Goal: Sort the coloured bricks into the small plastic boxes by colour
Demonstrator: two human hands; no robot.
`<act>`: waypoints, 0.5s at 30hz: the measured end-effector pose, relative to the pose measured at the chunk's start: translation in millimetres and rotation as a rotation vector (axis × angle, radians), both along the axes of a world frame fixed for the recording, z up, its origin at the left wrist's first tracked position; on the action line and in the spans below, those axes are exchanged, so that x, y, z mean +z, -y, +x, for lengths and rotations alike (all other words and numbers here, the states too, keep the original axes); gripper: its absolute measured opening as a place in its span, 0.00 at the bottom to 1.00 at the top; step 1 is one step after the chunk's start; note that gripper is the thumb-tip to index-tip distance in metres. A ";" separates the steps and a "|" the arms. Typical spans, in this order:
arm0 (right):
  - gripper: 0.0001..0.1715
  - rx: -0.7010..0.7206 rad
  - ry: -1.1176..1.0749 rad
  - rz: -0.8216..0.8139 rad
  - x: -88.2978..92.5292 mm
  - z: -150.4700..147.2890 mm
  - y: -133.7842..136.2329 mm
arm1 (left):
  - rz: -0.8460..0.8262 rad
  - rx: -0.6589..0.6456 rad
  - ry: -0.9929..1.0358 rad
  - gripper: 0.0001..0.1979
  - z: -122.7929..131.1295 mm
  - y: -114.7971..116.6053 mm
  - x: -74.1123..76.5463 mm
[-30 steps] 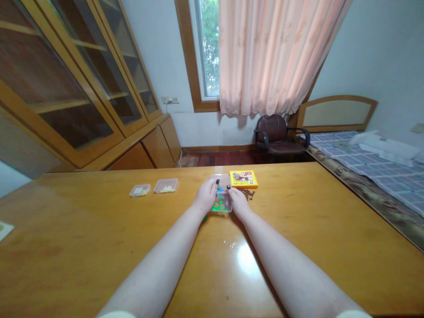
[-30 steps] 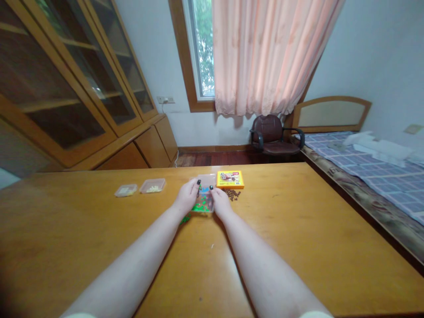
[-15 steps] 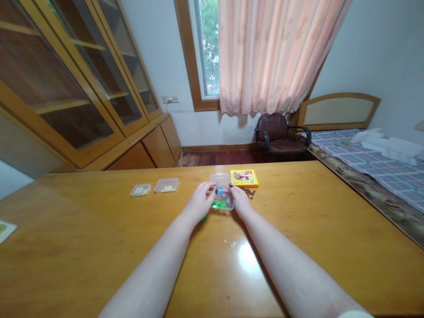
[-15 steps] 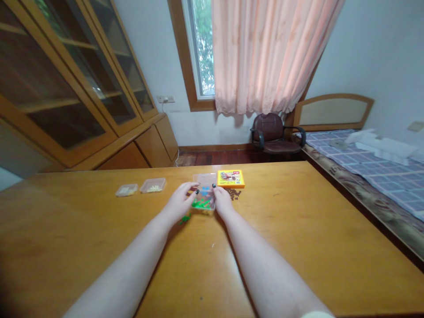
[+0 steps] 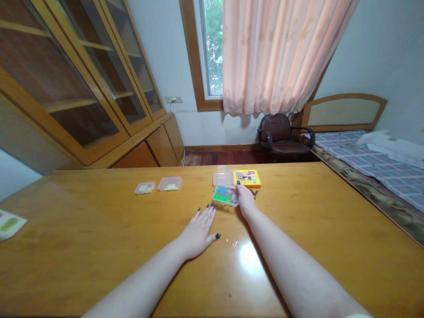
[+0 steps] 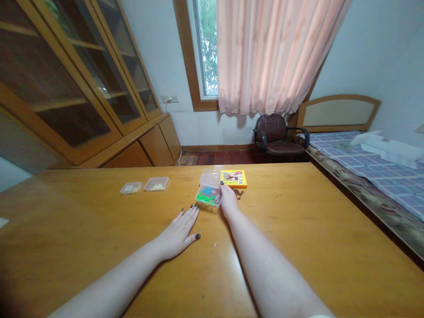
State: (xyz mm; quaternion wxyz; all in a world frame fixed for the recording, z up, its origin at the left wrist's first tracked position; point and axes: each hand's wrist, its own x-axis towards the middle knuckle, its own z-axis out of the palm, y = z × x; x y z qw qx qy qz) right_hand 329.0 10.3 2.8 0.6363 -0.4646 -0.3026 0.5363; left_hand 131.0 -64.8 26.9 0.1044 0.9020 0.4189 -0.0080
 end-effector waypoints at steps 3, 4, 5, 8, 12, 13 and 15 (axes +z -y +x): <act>0.18 -0.008 -0.028 -0.011 0.6 1.9 -1.4 | -0.021 -0.021 0.037 0.31 10.4 -20.2 0.9; 0.18 -0.017 -0.031 -0.017 1.1 2.3 -1.7 | -0.026 -0.026 0.066 0.29 12.1 -26.0 0.2; 0.18 -0.030 -0.031 -0.021 1.5 2.5 -1.9 | -0.024 -0.026 0.104 0.26 13.0 -30.6 -1.0; 0.18 -0.058 -0.033 -0.027 1.5 1.9 -2.1 | 0.015 0.002 0.238 0.20 11.9 -37.9 -5.9; 0.16 -0.048 -0.053 -0.045 1.1 0.3 -1.7 | 0.107 0.086 0.317 0.17 7.6 -38.9 -9.7; 0.16 -0.042 -0.050 -0.046 1.4 0.1 -1.5 | 0.122 0.101 0.314 0.17 6.6 -39.1 -9.6; 0.16 -0.030 -0.048 -0.042 2.3 0.0 -1.2 | 0.126 0.104 0.284 0.18 4.3 -39.9 -8.8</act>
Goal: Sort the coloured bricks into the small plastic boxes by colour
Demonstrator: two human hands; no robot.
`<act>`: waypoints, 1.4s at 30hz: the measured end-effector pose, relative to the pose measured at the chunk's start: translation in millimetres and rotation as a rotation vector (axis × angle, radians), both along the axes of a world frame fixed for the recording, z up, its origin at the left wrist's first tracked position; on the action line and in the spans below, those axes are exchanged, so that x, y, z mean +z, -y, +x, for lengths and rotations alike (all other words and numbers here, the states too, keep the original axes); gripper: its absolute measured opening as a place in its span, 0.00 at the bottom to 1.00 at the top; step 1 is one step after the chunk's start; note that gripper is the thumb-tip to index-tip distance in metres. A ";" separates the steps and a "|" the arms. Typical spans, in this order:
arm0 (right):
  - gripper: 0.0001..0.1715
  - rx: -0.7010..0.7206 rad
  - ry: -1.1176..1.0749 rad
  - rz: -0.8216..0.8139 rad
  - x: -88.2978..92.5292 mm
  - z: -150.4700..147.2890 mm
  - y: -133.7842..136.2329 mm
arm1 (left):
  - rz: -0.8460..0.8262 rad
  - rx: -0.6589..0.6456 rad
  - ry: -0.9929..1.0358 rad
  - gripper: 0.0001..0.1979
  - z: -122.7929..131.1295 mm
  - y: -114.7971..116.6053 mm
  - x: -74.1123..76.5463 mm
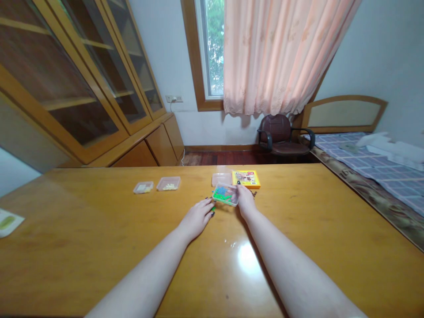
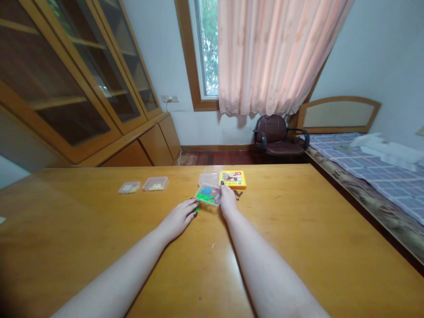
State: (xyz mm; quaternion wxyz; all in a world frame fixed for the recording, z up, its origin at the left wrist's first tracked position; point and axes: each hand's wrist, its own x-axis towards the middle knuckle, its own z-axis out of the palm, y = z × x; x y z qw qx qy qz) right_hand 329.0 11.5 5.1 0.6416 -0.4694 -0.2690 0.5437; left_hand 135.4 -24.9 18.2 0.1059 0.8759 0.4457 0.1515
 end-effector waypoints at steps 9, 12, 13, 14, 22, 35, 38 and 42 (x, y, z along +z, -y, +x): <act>0.14 0.013 0.069 0.015 6.1 -2.2 4.7 | 0.012 -0.132 -0.056 0.17 -6.0 2.6 2.7; 0.14 0.025 0.111 0.010 9.4 -2.8 7.2 | 0.001 -0.141 -0.002 0.14 -4.9 1.5 3.5; 0.15 0.034 0.122 0.001 10.2 -3.0 7.8 | 0.005 -0.139 0.016 0.13 -4.4 0.9 4.0; 0.15 0.043 0.129 -0.007 10.7 -3.1 8.3 | 0.013 -0.133 0.029 0.12 -4.0 0.3 4.5; 0.16 0.070 0.181 0.050 7.4 -5.4 9.6 | 0.040 -0.068 0.052 0.08 -8.1 -1.2 5.2; 0.15 0.248 0.326 0.127 3.5 -9.1 14.8 | 0.192 -0.004 0.206 0.21 0.3 3.0 13.7; 0.15 0.164 0.225 0.086 5.9 -7.7 13.1 | 0.211 0.086 0.211 0.21 -6.1 1.2 13.2; 0.16 0.070 0.124 -0.020 7.3 -3.5 8.2 | 0.152 0.152 0.111 0.12 -21.6 -1.6 17.0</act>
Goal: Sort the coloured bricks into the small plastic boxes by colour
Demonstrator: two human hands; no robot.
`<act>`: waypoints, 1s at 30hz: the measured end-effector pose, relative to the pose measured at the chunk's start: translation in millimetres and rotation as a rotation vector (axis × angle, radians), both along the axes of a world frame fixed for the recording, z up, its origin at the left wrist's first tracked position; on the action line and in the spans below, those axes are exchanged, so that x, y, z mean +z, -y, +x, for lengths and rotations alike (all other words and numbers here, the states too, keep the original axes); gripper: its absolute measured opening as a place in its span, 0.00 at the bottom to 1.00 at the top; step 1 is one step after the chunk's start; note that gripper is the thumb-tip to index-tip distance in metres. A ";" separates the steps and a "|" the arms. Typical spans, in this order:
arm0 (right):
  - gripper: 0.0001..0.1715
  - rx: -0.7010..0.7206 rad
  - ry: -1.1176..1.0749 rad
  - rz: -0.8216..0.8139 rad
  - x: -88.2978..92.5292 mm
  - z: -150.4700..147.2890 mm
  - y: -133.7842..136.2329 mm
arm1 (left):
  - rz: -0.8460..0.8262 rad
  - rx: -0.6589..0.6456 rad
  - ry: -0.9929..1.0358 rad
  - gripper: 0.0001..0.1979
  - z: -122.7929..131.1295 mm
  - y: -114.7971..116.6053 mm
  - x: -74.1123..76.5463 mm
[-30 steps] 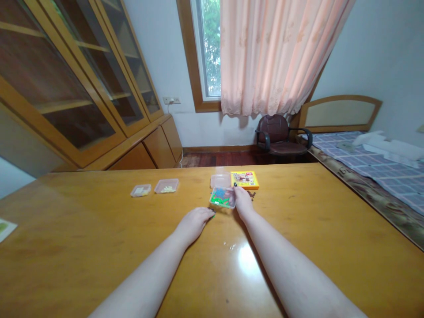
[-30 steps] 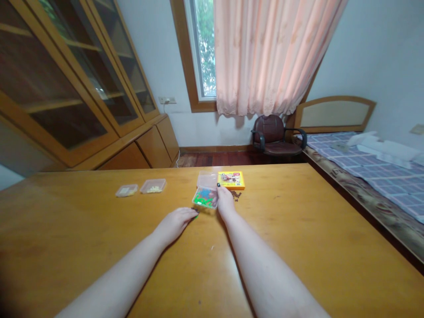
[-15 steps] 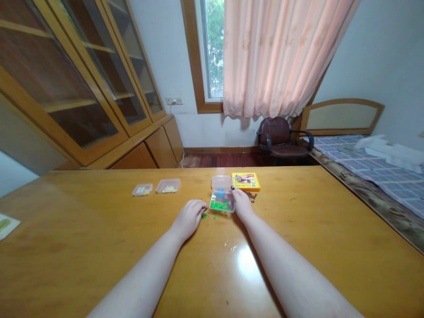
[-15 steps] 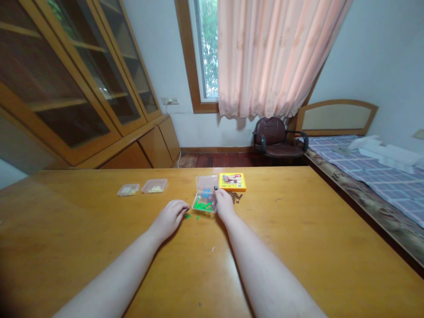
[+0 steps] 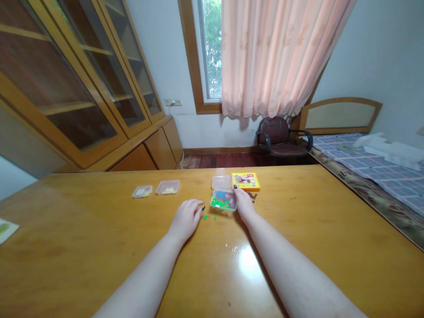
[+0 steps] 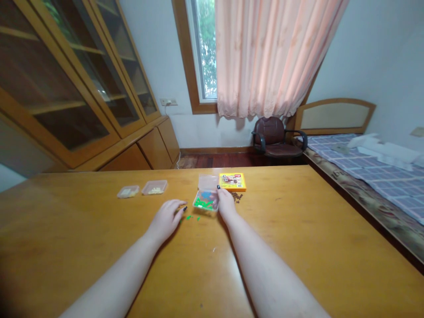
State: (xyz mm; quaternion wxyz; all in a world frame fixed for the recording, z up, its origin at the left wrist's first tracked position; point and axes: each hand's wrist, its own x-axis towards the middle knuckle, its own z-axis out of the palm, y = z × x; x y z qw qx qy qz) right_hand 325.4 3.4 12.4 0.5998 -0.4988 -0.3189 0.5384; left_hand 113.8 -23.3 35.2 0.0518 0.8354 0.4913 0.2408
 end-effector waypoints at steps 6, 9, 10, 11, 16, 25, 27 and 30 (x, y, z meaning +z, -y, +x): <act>0.15 -0.010 -0.005 -0.015 0.9 3.0 -0.9 | -0.124 0.030 -0.350 0.14 8.3 5.2 -0.4; 0.15 -0.003 0.013 0.000 1.0 1.6 0.3 | -0.112 0.066 -0.484 0.13 19.8 6.0 -1.5; 0.15 -0.002 0.013 0.001 0.8 0.9 0.5 | -0.109 0.074 -0.512 0.13 23.1 5.8 -1.6; 0.15 -0.001 0.009 0.001 0.4 0.3 0.7 | -0.107 0.081 -0.533 0.13 25.9 5.5 -1.6; 0.16 0.021 -0.011 0.011 -4.5 -0.4 -0.1 | -0.136 0.106 -0.559 0.11 30.2 4.1 -3.1; 0.16 0.114 0.090 0.070 0.1 -7.4 6.1 | -0.012 0.087 -0.380 0.12 22.9 5.3 8.1; 0.16 0.193 0.128 0.082 1.4 -10.1 9.0 | 0.021 0.088 -0.294 0.13 25.5 6.7 11.5; 0.16 0.238 0.153 0.101 0.7 -10.6 10.9 | 0.052 0.099 -0.159 0.14 25.3 6.7 12.0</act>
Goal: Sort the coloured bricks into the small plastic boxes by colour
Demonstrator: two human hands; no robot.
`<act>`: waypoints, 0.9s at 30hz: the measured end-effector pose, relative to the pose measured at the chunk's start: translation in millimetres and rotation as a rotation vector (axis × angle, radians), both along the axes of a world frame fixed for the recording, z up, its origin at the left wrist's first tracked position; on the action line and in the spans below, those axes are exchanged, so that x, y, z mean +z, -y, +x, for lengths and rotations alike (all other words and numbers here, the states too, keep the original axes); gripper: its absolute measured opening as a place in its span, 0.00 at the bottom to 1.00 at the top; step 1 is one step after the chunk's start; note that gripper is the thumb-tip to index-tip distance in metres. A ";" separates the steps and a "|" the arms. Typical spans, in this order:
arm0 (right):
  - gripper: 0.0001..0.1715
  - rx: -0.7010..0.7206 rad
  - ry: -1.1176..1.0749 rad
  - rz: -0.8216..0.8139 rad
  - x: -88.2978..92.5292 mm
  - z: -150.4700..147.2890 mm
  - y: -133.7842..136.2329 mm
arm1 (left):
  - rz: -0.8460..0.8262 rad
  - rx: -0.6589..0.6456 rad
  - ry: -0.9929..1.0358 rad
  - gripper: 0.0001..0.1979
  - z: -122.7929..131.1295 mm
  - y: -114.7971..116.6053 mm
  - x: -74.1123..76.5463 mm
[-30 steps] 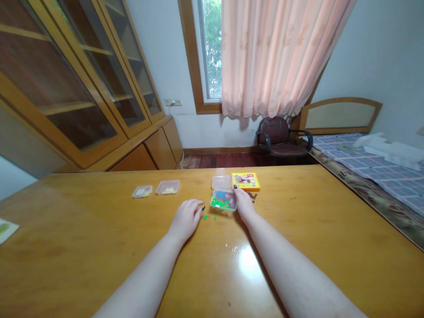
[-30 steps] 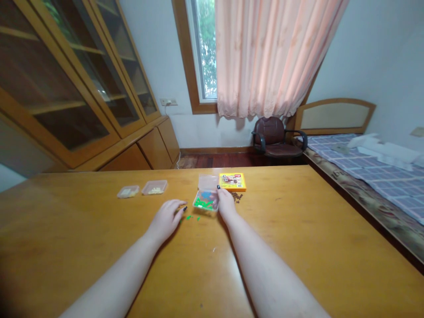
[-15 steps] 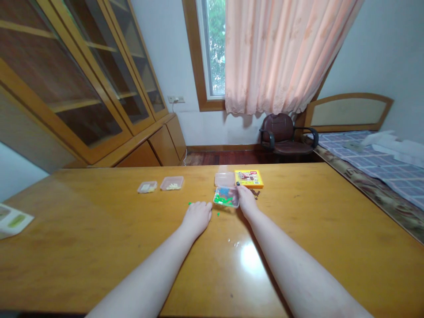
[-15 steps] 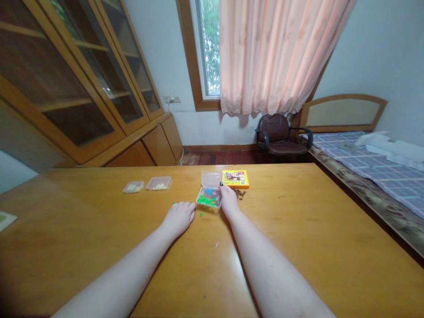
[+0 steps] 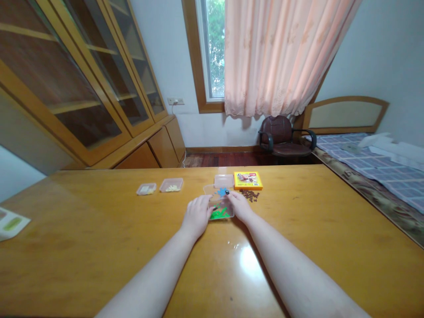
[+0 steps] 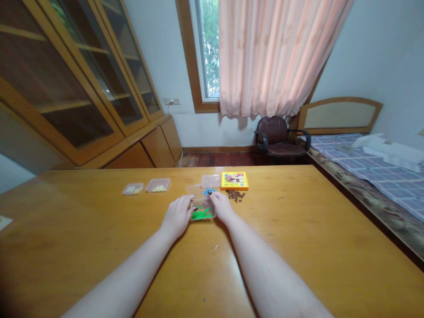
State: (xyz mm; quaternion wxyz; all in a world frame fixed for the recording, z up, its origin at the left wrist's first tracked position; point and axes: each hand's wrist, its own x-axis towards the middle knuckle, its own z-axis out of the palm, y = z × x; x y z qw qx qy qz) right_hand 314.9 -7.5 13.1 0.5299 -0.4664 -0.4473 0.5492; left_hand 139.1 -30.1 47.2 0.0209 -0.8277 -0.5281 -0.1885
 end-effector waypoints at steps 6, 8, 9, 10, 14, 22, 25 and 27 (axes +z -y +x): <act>0.15 -0.163 -0.090 -0.044 -5.0 8.6 -8.4 | -0.048 0.360 0.027 0.26 -28.0 -8.6 -9.5; 0.15 -0.206 -0.132 -0.044 -7.6 10.8 -12.2 | -0.176 0.471 -0.058 0.32 -32.1 -7.7 -16.8; 0.16 -0.219 -0.149 -0.040 -8.9 11.6 -13.7 | -0.246 0.485 -0.095 0.34 -31.1 -5.7 -21.0; 0.16 -0.227 -0.163 -0.037 -9.8 12.2 -14.9 | -0.307 0.463 -0.124 0.36 -28.1 -2.7 -25.1; 0.18 -0.245 -0.188 -0.073 -10.1 13.3 -16.1 | -0.340 0.113 -0.171 0.35 -5.0 14.5 -35.1; 0.19 -0.256 -0.171 -0.078 -7.5 13.3 -15.2 | -0.248 -0.141 -0.072 0.27 2.3 19.2 -17.5; 0.19 -0.259 -0.186 -0.087 -10.0 12.7 -16.9 | -0.164 0.148 -0.116 0.20 -8.8 14.4 -4.4; 0.18 -0.266 -0.214 -0.086 -12.7 12.3 -18.5 | -0.201 0.292 -0.217 0.21 -12.3 14.7 -0.1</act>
